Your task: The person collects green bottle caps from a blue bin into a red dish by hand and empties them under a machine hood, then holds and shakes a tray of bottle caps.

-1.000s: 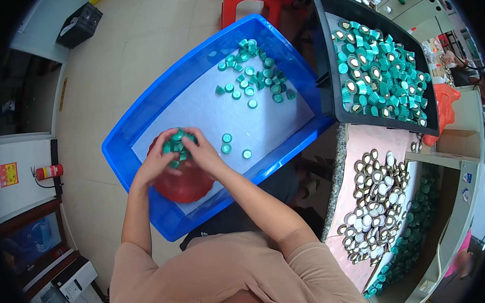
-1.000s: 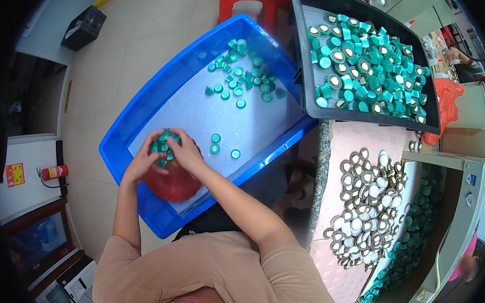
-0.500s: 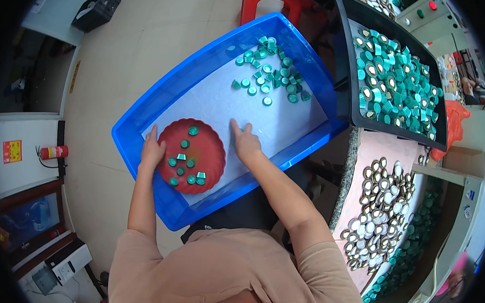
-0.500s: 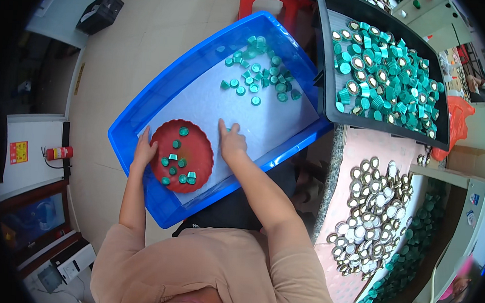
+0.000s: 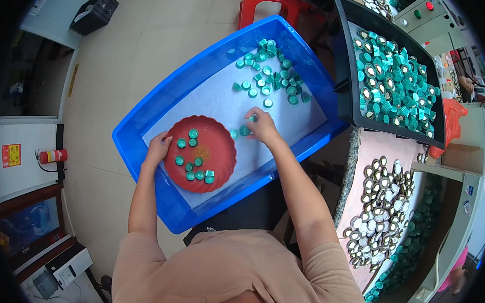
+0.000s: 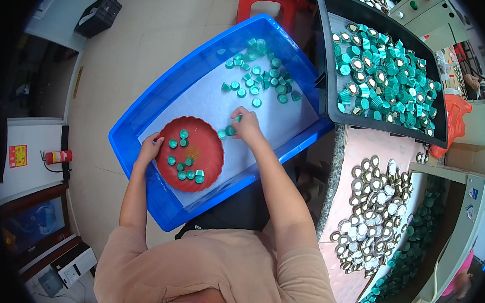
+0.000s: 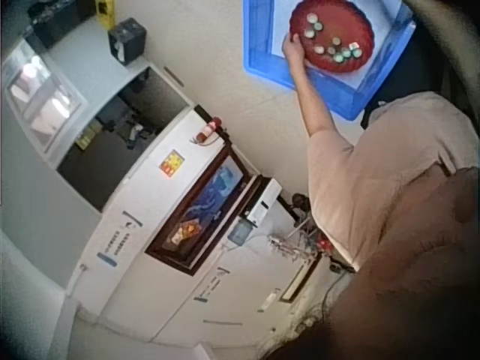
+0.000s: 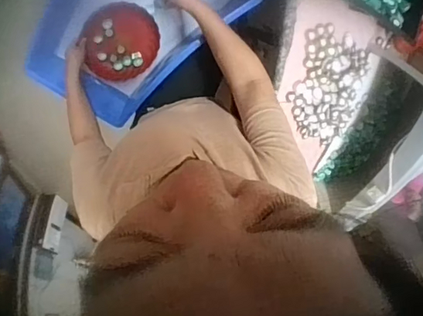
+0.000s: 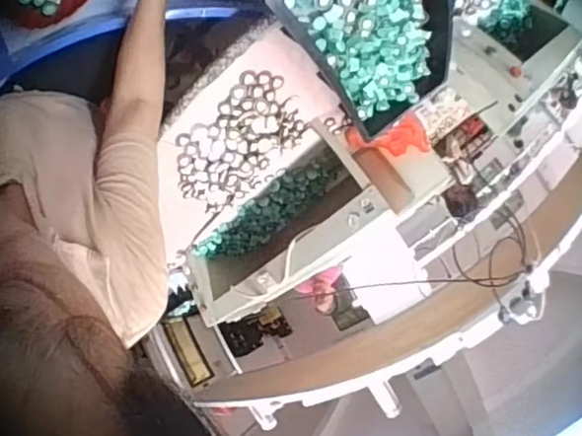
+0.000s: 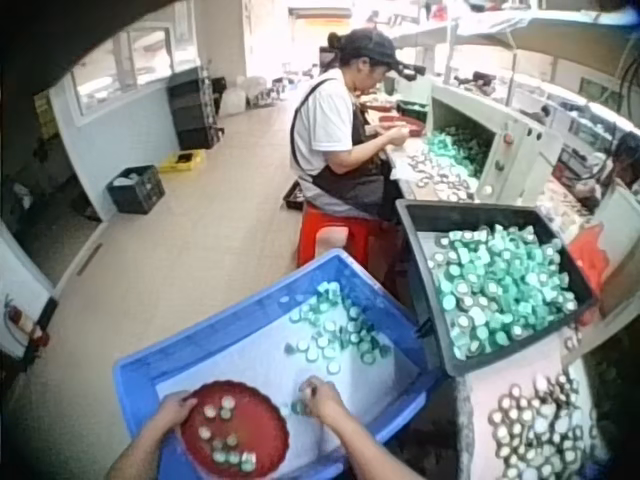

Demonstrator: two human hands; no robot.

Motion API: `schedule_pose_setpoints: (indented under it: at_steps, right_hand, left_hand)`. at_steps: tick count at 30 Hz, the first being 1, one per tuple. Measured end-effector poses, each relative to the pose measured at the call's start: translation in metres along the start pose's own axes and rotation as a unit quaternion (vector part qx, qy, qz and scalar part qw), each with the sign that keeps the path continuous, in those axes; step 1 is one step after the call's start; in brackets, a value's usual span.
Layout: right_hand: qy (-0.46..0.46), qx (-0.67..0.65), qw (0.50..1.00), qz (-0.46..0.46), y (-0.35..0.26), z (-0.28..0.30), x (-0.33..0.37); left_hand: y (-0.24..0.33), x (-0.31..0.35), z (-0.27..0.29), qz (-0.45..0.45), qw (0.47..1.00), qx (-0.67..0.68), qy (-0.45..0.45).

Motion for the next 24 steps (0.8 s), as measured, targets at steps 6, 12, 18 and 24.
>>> schedule_pose_setpoints:
  at_steps: [6,12,18,24]
  right_hand:
    - [0.028,0.276,0.950,0.141,-0.019,-0.040,-0.004]
    - [-0.018,0.405,0.888,0.217,0.002,-0.076,-0.001]
    - [0.049,0.230,0.967,0.099,0.017,-0.024,-0.017]
    - [-0.089,0.052,0.966,0.237,-0.067,-0.038,0.029]
  left_hand:
    - [-0.023,0.010,-0.008,0.015,0.998,0.050,-0.036]
    - [-0.034,0.030,-0.008,0.016,0.997,0.066,-0.024]
    - [-0.025,0.027,-0.018,0.063,0.988,0.137,-0.044]
    - [0.011,-0.001,-0.036,0.092,0.968,0.196,-0.124]
Point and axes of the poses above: each hand's wrist, its own x-axis away from the middle knuckle, its own z-axis out of the back of the hand, y = z × x, the point moved 9 cm from there along -x, towards the middle knuckle, and after that the axes turned 8 degrees about -y, right-handed, at the moved point
